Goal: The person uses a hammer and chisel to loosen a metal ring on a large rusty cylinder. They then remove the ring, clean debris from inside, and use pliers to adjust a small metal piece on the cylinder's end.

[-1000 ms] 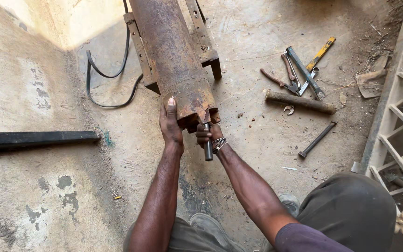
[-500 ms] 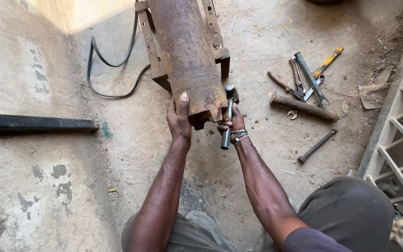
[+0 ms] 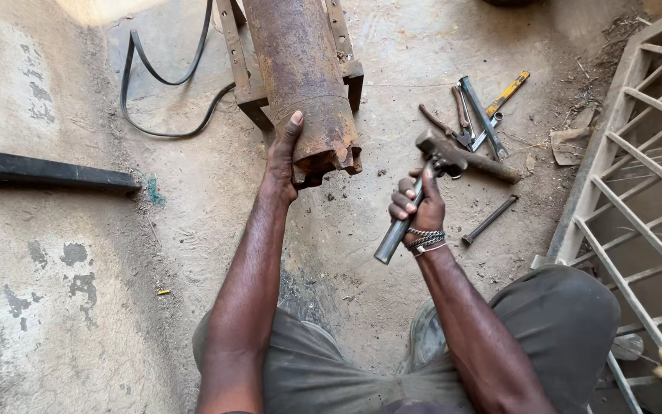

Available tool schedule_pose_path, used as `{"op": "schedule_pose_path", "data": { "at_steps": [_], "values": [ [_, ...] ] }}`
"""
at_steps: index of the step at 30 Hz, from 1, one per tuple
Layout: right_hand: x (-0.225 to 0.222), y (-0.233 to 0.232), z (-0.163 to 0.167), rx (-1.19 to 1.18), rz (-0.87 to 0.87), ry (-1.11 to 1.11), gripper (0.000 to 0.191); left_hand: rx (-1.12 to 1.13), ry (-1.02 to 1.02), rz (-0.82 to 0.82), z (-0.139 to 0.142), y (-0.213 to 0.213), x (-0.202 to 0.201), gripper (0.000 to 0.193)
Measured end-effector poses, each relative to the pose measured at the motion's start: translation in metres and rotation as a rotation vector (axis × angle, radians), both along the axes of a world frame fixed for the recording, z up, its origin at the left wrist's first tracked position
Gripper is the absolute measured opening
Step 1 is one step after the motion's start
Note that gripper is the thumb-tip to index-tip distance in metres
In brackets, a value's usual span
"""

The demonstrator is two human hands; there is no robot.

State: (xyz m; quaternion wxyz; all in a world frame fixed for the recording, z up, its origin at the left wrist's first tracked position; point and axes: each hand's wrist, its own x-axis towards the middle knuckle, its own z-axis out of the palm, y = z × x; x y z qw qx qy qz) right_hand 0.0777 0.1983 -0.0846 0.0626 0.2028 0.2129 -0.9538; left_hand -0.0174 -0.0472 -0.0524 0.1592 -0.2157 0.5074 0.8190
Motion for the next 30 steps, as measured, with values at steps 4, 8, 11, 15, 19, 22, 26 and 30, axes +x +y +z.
{"op": "schedule_pose_path", "data": {
  "at_steps": [4,8,11,15,19,22,26,30],
  "values": [
    [0.015,-0.007,0.005,-0.088,0.524,0.049,0.043,-0.018,0.073,0.04,0.002,0.003,-0.001,0.124],
    [0.01,-0.003,0.007,-0.004,0.442,0.12,0.053,-0.008,0.027,0.048,0.001,0.004,0.0,0.121],
    [0.013,-0.01,0.004,0.012,0.161,0.089,0.049,-0.044,0.042,0.062,-0.002,0.004,-0.001,0.12],
    [0.022,-0.021,-0.003,0.17,0.298,0.088,0.046,-0.123,0.037,0.061,-0.005,0.002,-0.001,0.121],
    [0.019,-0.01,0.001,0.409,0.485,0.133,0.048,-0.105,0.001,0.024,-0.006,0.0,-0.002,0.118],
    [0.018,-0.013,0.008,0.059,0.18,0.15,0.045,-0.055,0.02,0.011,-0.007,-0.001,-0.003,0.117],
    [0.025,-0.034,0.01,0.254,0.057,0.017,0.048,-0.117,-0.006,0.009,-0.007,-0.002,-0.004,0.115],
    [0.022,-0.024,0.008,0.525,0.475,0.067,0.051,-0.184,-0.03,-0.018,-0.007,-0.004,-0.002,0.115]
  ]
}}
